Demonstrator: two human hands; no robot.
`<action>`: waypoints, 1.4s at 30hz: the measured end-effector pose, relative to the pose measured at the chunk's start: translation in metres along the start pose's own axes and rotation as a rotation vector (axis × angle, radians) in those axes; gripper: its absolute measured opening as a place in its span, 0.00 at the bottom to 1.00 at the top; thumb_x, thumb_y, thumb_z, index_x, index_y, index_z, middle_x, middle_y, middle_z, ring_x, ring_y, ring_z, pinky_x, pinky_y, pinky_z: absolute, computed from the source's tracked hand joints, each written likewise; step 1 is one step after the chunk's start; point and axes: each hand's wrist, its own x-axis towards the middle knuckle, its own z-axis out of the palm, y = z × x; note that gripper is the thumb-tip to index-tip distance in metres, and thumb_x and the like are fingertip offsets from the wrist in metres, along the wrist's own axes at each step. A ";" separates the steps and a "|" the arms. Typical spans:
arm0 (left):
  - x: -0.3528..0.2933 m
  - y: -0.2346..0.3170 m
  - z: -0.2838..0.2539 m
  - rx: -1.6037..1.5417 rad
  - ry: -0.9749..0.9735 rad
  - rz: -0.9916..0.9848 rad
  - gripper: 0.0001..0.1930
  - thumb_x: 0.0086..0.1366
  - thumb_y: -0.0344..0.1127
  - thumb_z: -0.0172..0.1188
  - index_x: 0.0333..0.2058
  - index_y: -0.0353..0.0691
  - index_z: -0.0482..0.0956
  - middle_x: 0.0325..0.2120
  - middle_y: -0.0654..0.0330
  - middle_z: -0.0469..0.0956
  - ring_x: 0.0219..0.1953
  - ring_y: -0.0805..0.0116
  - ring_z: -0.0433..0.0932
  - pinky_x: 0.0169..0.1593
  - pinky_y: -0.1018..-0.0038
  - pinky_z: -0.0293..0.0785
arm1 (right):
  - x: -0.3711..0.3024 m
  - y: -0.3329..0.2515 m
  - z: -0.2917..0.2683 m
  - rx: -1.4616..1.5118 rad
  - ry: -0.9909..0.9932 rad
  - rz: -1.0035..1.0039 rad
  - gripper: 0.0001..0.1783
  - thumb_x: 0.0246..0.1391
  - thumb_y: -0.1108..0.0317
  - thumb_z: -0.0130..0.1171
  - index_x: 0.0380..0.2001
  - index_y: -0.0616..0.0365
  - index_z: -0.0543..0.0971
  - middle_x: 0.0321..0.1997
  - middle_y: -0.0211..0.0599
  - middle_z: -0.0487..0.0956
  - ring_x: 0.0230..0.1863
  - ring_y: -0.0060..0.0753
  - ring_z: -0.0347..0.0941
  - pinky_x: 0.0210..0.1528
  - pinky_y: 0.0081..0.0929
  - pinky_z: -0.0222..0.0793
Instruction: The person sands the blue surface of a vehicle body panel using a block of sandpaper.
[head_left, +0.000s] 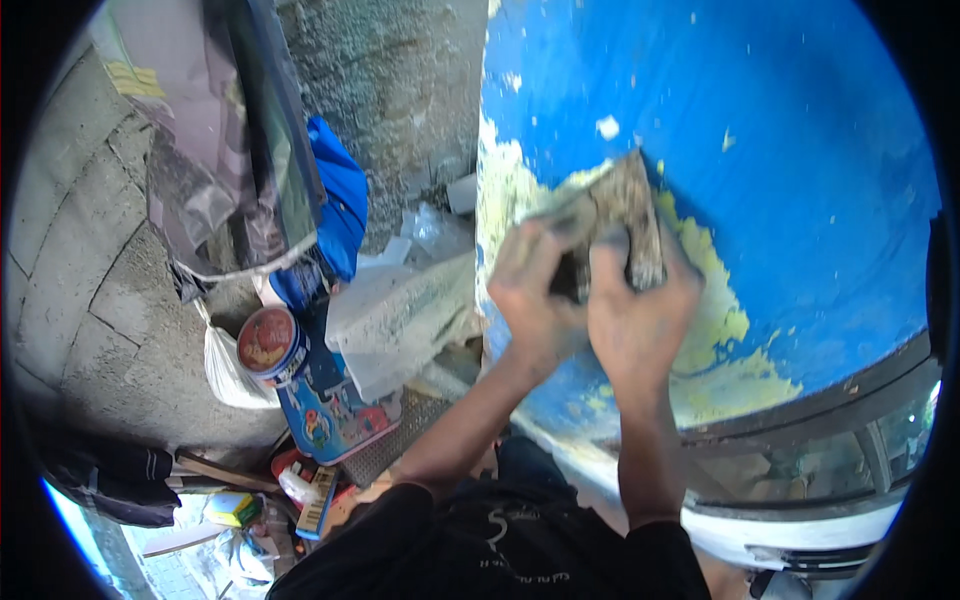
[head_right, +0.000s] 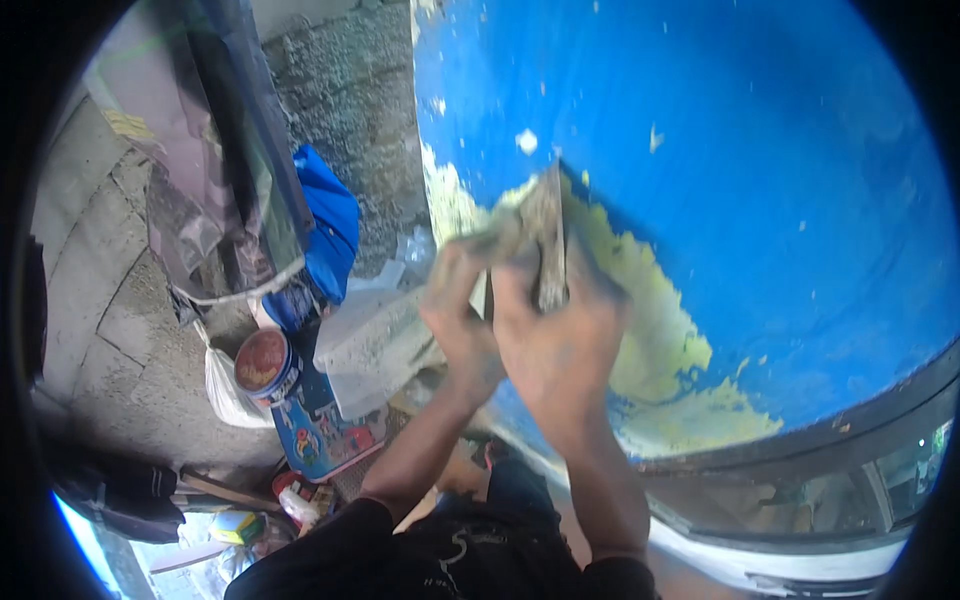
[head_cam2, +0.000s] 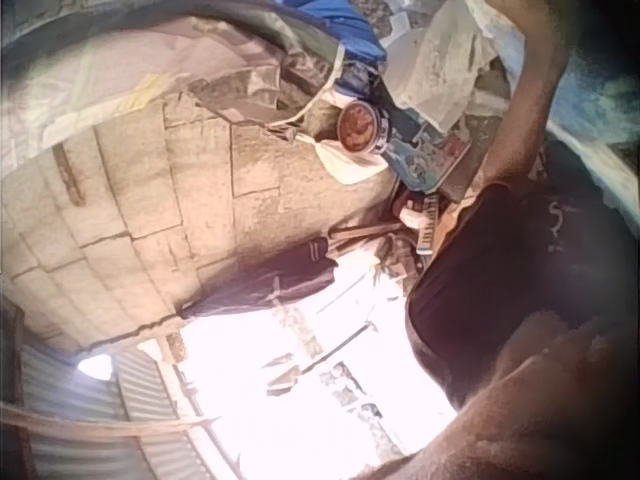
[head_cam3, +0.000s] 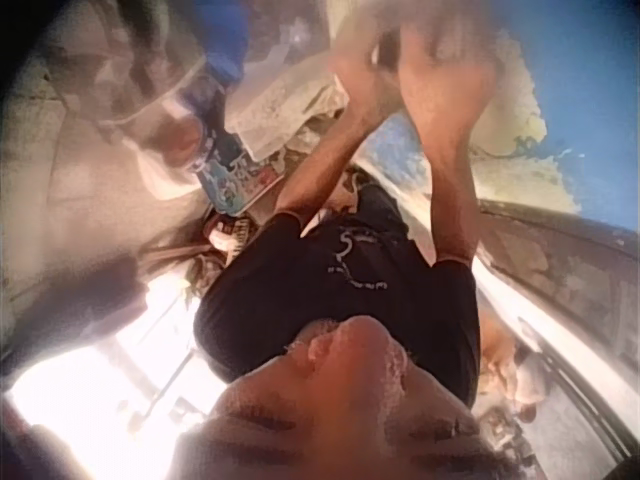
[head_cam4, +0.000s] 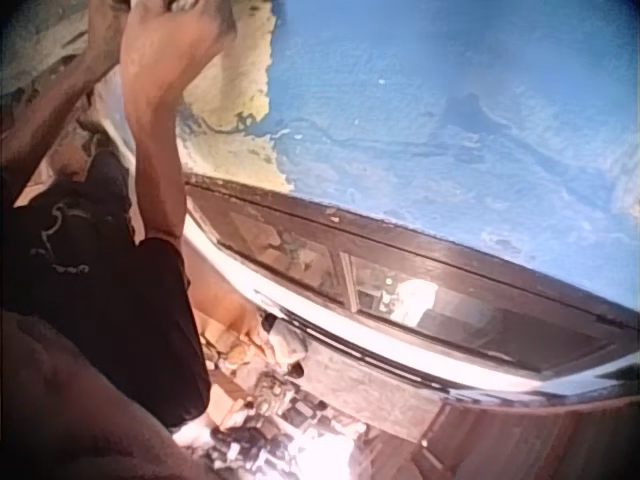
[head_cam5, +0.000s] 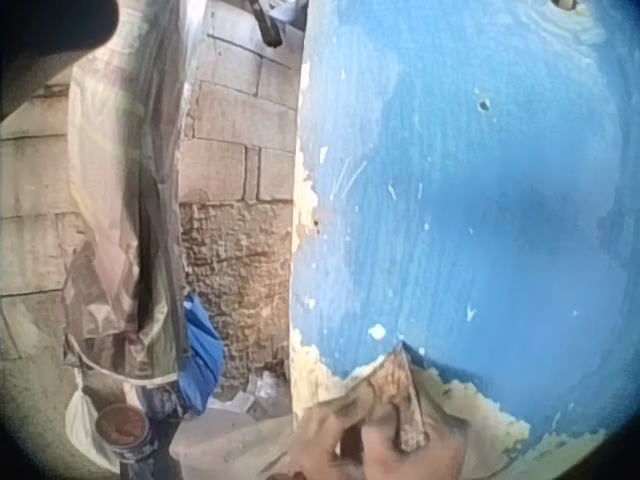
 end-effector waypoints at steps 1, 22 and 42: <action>0.007 0.006 -0.003 -0.042 0.017 0.019 0.21 0.36 0.29 0.70 0.35 0.39 0.80 0.38 0.57 0.79 0.38 0.55 0.77 0.41 0.67 0.75 | -0.004 0.002 -0.004 -0.009 -0.010 0.019 0.14 0.52 0.72 0.54 0.41 0.69 0.78 0.33 0.41 0.81 0.35 0.27 0.77 0.38 0.27 0.72; -0.003 0.010 -0.027 -0.008 -0.129 0.080 0.15 0.52 0.26 0.63 0.41 0.36 0.78 0.38 0.52 0.77 0.41 0.53 0.77 0.45 0.68 0.72 | -0.025 0.030 0.014 0.231 0.097 -0.061 0.15 0.52 0.66 0.56 0.39 0.67 0.74 0.31 0.56 0.78 0.31 0.52 0.78 0.34 0.39 0.72; -0.071 0.024 -0.042 0.105 0.024 -0.247 0.09 0.66 0.23 0.50 0.44 0.28 0.73 0.34 0.52 0.73 0.33 0.63 0.74 0.37 0.75 0.70 | -0.122 0.123 -0.050 0.826 -0.617 0.479 0.12 0.59 0.71 0.53 0.44 0.65 0.73 0.40 0.45 0.80 0.45 0.33 0.78 0.49 0.29 0.72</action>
